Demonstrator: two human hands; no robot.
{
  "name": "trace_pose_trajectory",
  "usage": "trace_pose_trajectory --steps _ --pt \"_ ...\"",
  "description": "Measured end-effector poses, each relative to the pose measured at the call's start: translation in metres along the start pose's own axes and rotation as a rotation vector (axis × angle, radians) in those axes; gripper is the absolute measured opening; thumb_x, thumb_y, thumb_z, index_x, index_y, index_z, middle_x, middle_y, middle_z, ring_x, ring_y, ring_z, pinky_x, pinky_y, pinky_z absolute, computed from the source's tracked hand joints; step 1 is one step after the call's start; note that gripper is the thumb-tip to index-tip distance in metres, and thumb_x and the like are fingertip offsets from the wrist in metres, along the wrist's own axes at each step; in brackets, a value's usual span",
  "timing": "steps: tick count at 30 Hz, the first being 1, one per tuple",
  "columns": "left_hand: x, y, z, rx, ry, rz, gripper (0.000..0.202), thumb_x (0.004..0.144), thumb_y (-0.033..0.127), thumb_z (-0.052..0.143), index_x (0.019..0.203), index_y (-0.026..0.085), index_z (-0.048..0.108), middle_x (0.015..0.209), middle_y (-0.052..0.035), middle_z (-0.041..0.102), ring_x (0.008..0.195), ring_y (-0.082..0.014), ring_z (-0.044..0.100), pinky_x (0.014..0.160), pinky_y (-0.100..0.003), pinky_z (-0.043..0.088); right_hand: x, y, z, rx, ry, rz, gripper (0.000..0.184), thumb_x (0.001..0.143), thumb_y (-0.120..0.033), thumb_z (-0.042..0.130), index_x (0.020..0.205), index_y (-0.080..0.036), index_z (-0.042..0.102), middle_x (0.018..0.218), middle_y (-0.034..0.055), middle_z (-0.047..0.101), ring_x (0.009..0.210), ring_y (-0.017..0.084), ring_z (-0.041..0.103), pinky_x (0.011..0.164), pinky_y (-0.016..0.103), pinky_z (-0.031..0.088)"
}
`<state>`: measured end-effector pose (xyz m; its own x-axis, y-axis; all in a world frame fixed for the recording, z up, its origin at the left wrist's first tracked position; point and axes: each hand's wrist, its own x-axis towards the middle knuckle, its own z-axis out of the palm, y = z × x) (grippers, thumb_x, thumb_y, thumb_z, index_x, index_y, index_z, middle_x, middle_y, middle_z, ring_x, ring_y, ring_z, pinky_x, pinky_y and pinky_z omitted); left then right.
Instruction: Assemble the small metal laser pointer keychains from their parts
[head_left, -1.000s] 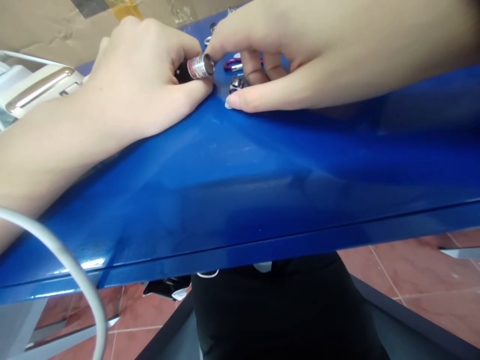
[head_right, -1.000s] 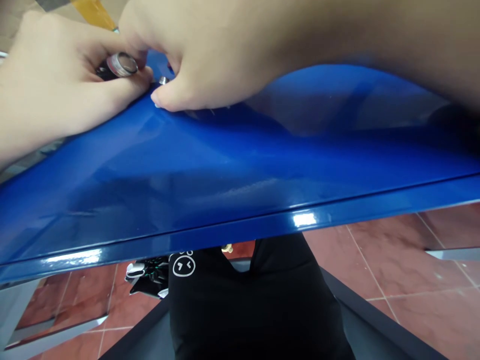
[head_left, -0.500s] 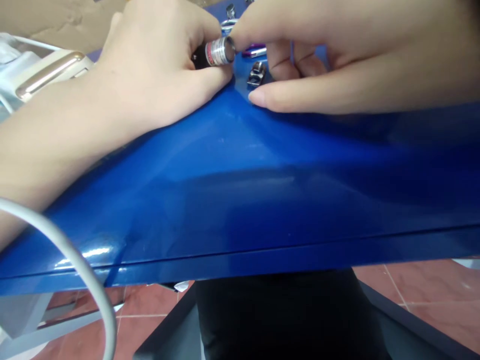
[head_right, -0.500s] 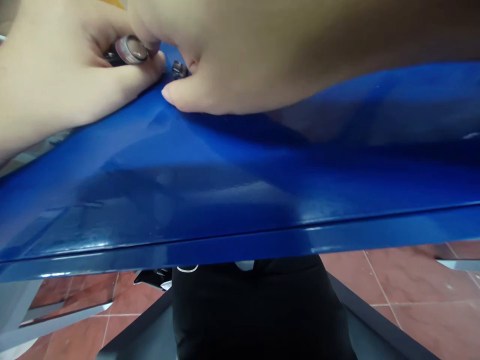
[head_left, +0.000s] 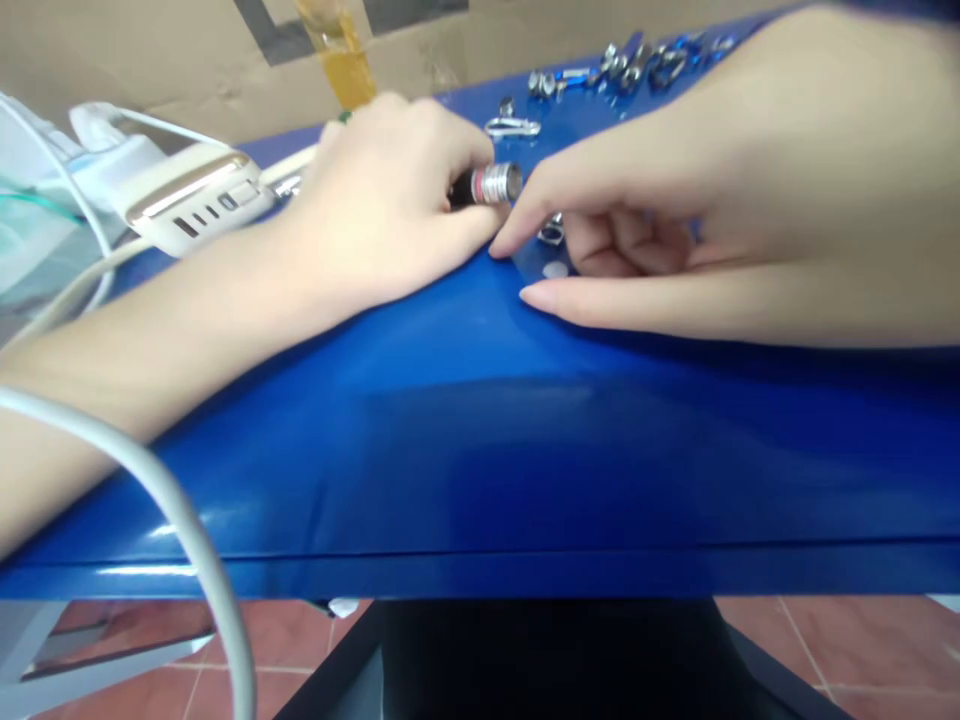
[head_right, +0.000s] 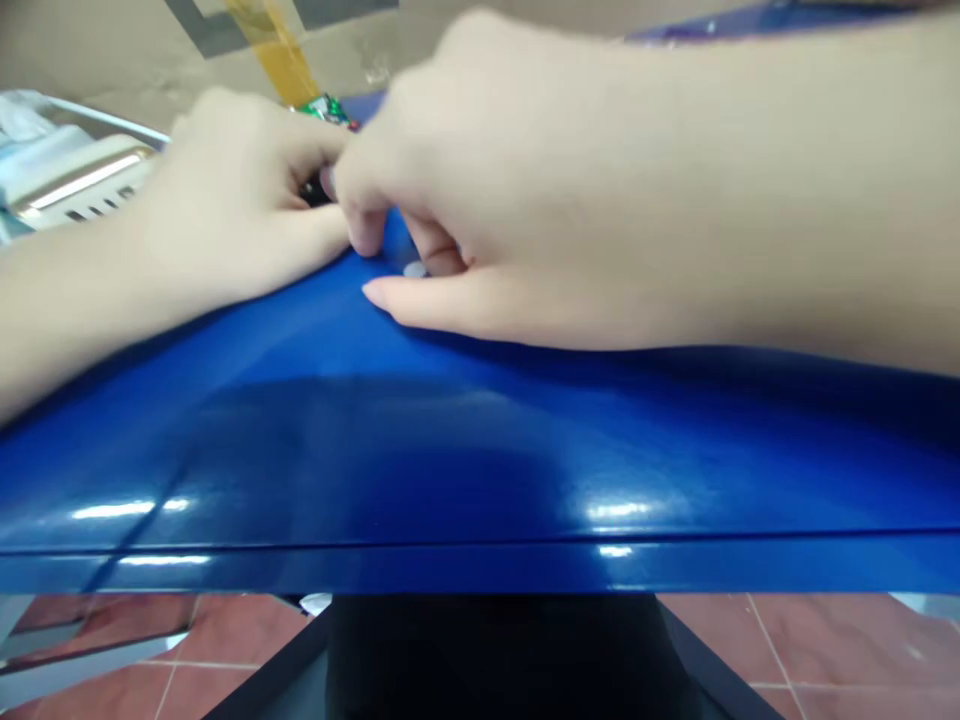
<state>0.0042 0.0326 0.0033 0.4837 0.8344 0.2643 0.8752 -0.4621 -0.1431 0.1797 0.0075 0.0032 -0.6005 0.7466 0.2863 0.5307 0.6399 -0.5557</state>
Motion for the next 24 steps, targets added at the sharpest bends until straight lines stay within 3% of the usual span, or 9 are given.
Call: trace_pose_trajectory --steps 2,4,7,11,17,24 --pt "0.001 -0.002 0.001 -0.009 -0.016 0.017 0.027 0.073 0.034 0.042 0.078 0.016 0.062 0.069 0.0001 0.056 0.085 -0.0242 0.06 0.077 -0.039 0.044 0.001 0.001 -0.001 -0.271 -0.032 -0.089 0.022 0.069 -0.032 0.06 0.089 -0.031 0.068 0.05 -0.0099 0.051 0.068 0.004 0.059 0.045 0.013 0.02" --pt "0.001 -0.003 0.002 -0.026 -0.025 0.029 0.029 0.076 0.036 0.042 0.076 0.016 0.062 0.071 -0.0005 0.058 0.086 -0.0235 0.06 0.077 -0.038 0.044 0.002 0.002 0.0 -0.401 -0.059 -0.078 0.023 0.074 -0.034 0.056 0.095 -0.031 0.066 0.058 -0.0091 0.056 0.066 0.005 0.057 0.05 0.016 0.027" --pt "0.0 -0.004 0.001 -0.039 -0.059 0.005 0.026 0.076 0.035 0.041 0.074 0.017 0.06 0.071 -0.0005 0.061 0.082 -0.0216 0.061 0.073 -0.033 0.045 0.004 0.003 0.001 -0.366 -0.063 -0.05 0.022 0.077 -0.035 0.053 0.095 -0.026 0.064 0.066 -0.0054 0.06 0.066 0.007 0.056 0.053 0.019 0.031" --pt "-0.002 -0.005 -0.001 -0.063 -0.082 0.018 0.024 0.078 0.033 0.038 0.076 0.021 0.059 0.075 -0.0011 0.066 0.076 -0.0222 0.062 0.063 -0.03 0.044 0.005 0.004 0.0 -0.318 0.041 -0.072 0.024 0.078 -0.037 0.052 0.097 -0.023 0.058 0.073 -0.0027 0.06 0.062 0.008 0.053 0.049 0.019 0.029" --pt "-0.004 -0.005 -0.005 -0.069 -0.113 0.028 0.028 0.08 0.035 0.035 0.083 0.022 0.06 0.081 -0.0041 0.068 0.078 -0.0247 0.063 0.06 -0.031 0.043 0.008 0.004 -0.002 -0.235 0.142 -0.107 0.029 0.083 -0.044 0.045 0.099 -0.025 0.058 0.103 0.0014 0.055 0.06 0.005 0.05 0.058 0.022 0.037" --pt "-0.005 -0.005 -0.008 -0.065 -0.138 0.021 0.026 0.081 0.032 0.037 0.085 0.022 0.06 0.083 -0.0035 0.069 0.082 -0.024 0.064 0.063 -0.03 0.044 0.01 0.001 -0.004 -0.193 0.13 -0.128 0.024 0.083 -0.04 0.047 0.092 -0.027 0.065 0.09 -0.0008 0.063 0.069 0.009 0.054 0.061 0.022 0.037"
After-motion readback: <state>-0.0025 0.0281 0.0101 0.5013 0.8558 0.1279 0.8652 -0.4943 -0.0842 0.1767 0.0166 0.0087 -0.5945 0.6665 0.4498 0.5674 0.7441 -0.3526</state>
